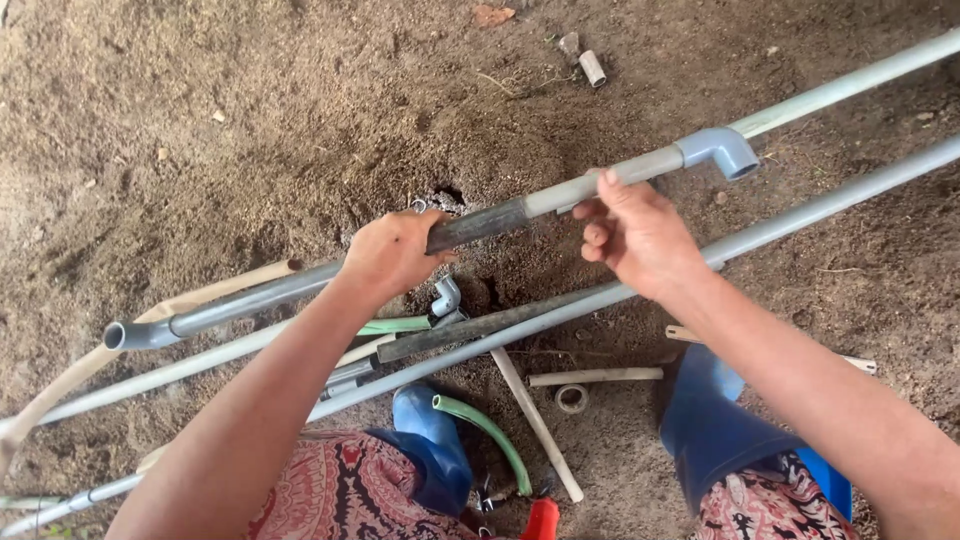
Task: The person uses a hacksaw to cut a black pipe while kneeling on the ground. After cutting, the person picks up a pipe elbow and connects it to the cut pipe, then attaches another pipe segment to the elbow.
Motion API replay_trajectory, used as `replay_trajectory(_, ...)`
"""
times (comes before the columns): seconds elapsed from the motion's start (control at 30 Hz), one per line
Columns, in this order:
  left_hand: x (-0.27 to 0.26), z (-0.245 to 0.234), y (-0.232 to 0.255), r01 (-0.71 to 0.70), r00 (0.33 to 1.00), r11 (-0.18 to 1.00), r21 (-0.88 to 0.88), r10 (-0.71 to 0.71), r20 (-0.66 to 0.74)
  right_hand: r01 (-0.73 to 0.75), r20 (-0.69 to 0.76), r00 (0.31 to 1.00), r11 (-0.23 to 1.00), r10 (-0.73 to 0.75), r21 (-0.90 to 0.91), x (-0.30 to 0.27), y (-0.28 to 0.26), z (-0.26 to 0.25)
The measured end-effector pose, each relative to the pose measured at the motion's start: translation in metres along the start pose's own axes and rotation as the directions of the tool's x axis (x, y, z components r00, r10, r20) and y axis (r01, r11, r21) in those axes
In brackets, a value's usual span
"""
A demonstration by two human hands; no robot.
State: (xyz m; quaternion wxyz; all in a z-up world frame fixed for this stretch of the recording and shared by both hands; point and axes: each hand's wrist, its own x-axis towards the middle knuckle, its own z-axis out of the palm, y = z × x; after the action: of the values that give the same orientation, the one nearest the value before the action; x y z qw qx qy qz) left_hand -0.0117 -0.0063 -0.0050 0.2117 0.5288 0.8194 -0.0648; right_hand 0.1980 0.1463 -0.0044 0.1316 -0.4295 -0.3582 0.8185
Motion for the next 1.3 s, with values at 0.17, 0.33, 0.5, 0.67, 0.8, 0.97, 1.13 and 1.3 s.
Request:
replay_trajectory(0.17, 0.002, 0.000, -0.001, -0.019, 0.999, 1.000, 0.016, 0.019, 0.034, 0.060, -0.070, 0.996, 0.997, -0.056, 0.051, 0.005, -0.004, -0.003)
replay_trajectory(0.33, 0.003, 0.003, -0.026, 0.005, 1.000, 1.000, 0.026, -0.006, 0.021, 0.138, -0.288, 0.953, 0.979, -0.090, 0.152, 0.024, -0.025, -0.053)
replay_trajectory(0.5, 0.006, 0.014, -0.031, 0.028, 0.992, 0.992, 0.127, -0.043, 0.121, 0.007, -0.380, 0.925, 0.997, 0.025, 0.081, 0.061, 0.016, -0.096)
replay_trajectory(0.67, 0.000, -0.029, -0.018, 0.239, 0.893, 0.964, 0.116, -0.266, 0.363, 0.045, -0.674, 0.728, 0.973, 0.124, 0.227, 0.038, -0.008, -0.089)
replay_trajectory(0.8, 0.003, -0.020, -0.037, 0.256, 0.929, 0.966, 0.019, -0.251, 0.273, -0.038, -0.696, 0.707, 0.990, 0.121, 0.133, 0.044, 0.001, -0.104)
replay_trajectory(0.97, 0.002, -0.030, -0.027, 0.270, 0.936, 0.957, -0.104, -0.236, 0.262, -0.276, -0.600, 0.770, 0.961, 0.216, -0.009, 0.034, 0.021, -0.065)
replay_trajectory(1.13, -0.003, -0.037, -0.029, 0.170, 0.977, 0.984, -0.055, -0.160, 0.144, -0.452, -0.535, 0.791, 0.873, 0.296, -0.185, 0.041, 0.046, -0.068)
replay_trajectory(1.3, -0.045, -0.080, -0.012, 0.149, 0.988, 0.982, -0.117, -0.144, 0.050, -0.444, -0.386, 0.886, 0.707, 0.256, -0.550, 0.020, 0.037, -0.053)
